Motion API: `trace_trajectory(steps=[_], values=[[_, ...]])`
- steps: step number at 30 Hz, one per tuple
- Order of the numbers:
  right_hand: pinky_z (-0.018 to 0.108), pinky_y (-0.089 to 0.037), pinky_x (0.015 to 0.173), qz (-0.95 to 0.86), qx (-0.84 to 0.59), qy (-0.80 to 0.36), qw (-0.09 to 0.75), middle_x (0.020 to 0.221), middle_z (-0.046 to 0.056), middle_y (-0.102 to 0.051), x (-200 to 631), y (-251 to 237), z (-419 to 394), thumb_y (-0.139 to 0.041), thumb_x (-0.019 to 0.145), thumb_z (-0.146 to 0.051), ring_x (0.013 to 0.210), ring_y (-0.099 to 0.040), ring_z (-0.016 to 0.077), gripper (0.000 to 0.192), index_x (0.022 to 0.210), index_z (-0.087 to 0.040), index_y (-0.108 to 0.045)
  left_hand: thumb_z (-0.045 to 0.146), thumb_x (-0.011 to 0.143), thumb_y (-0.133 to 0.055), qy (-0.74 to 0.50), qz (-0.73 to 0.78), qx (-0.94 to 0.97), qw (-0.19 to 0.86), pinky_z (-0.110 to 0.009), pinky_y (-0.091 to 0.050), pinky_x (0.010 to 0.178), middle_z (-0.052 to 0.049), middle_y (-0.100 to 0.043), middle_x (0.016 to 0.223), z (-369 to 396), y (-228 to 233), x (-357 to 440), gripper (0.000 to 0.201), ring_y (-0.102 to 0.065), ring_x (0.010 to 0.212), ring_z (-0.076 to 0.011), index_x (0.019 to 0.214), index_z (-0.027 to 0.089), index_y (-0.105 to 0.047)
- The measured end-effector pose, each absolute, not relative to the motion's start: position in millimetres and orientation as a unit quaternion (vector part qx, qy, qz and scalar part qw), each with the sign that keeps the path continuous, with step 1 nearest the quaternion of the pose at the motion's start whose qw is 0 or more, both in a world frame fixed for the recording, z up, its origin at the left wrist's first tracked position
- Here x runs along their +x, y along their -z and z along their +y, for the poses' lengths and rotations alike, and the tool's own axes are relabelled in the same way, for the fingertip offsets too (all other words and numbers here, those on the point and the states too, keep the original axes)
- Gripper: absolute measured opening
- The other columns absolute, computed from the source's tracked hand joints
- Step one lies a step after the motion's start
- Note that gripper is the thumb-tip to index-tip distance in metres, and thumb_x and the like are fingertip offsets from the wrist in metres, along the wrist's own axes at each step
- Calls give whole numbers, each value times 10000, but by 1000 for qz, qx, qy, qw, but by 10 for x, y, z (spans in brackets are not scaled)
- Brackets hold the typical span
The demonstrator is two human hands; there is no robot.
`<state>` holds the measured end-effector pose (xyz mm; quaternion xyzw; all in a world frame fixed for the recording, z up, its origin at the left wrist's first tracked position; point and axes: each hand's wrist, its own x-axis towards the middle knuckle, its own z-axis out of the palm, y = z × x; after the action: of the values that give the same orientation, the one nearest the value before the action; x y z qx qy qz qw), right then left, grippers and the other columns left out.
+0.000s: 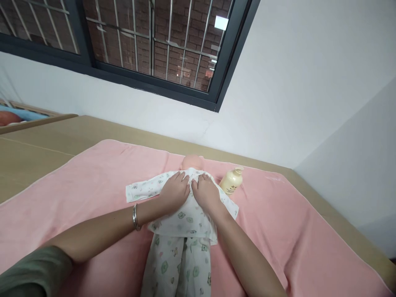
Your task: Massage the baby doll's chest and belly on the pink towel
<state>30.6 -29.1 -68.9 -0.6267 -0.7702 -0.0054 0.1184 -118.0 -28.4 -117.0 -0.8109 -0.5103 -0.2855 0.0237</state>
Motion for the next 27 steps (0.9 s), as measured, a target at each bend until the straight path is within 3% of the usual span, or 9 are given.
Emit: trace_trajectory(steps=[4,9,14,17,22,27], values=[[415,-341,1169,-793,-601,60,84,1363,264,-617,195,723,-439,-332,1050,-229,1338,-544,306,468,1328,17,-617,219,932,-409,283,-508,-811,-57,-479,-447,1129,-180,-632,1357,-163,1049,-1249,425,-565,1297,-307,1290,122,-617],[396,-417,1093,-813,-575,55,76,1141,235,-716,180,674,-521,-368,1014,-177,1170,-636,312,397,1116,-52,-730,299,964,-399,276,-508,-810,-103,-533,-366,1192,-152,-561,1485,-31,1066,-1277,465,-488,1404,-300,1379,158,-554],[377,-344,1167,-797,-590,-32,126,1429,237,-576,329,678,-272,-359,1037,-261,1387,-491,295,466,1331,3,-605,236,970,-374,286,-519,-806,-17,-558,-361,1182,-191,-533,1503,-182,1241,-1161,478,-435,1447,-335,1404,105,-524],[365,-315,1186,-792,-591,-71,133,1461,211,-559,375,707,-158,-355,1032,-251,1408,-466,271,463,1355,-16,-590,210,959,-383,292,-503,-814,13,-541,-348,1197,-213,-539,1489,-278,1249,-1124,479,-441,1440,-348,1385,69,-548],[442,-253,1227,-788,-603,-28,118,1517,254,-483,232,746,-315,-293,1041,-207,1448,-419,308,515,1447,44,-488,250,957,-390,308,-505,-805,-41,-514,-392,1175,-173,-596,1441,-180,1136,-1202,472,-523,1367,-311,1364,115,-586],[417,-269,1230,-809,-574,-28,122,1508,256,-493,158,730,-457,-322,1022,-178,1485,-373,308,511,1448,40,-499,307,969,-376,349,-531,-767,-88,-525,-357,1201,-147,-604,1446,-60,1206,-1242,470,-523,1373,-295,1347,137,-599]])
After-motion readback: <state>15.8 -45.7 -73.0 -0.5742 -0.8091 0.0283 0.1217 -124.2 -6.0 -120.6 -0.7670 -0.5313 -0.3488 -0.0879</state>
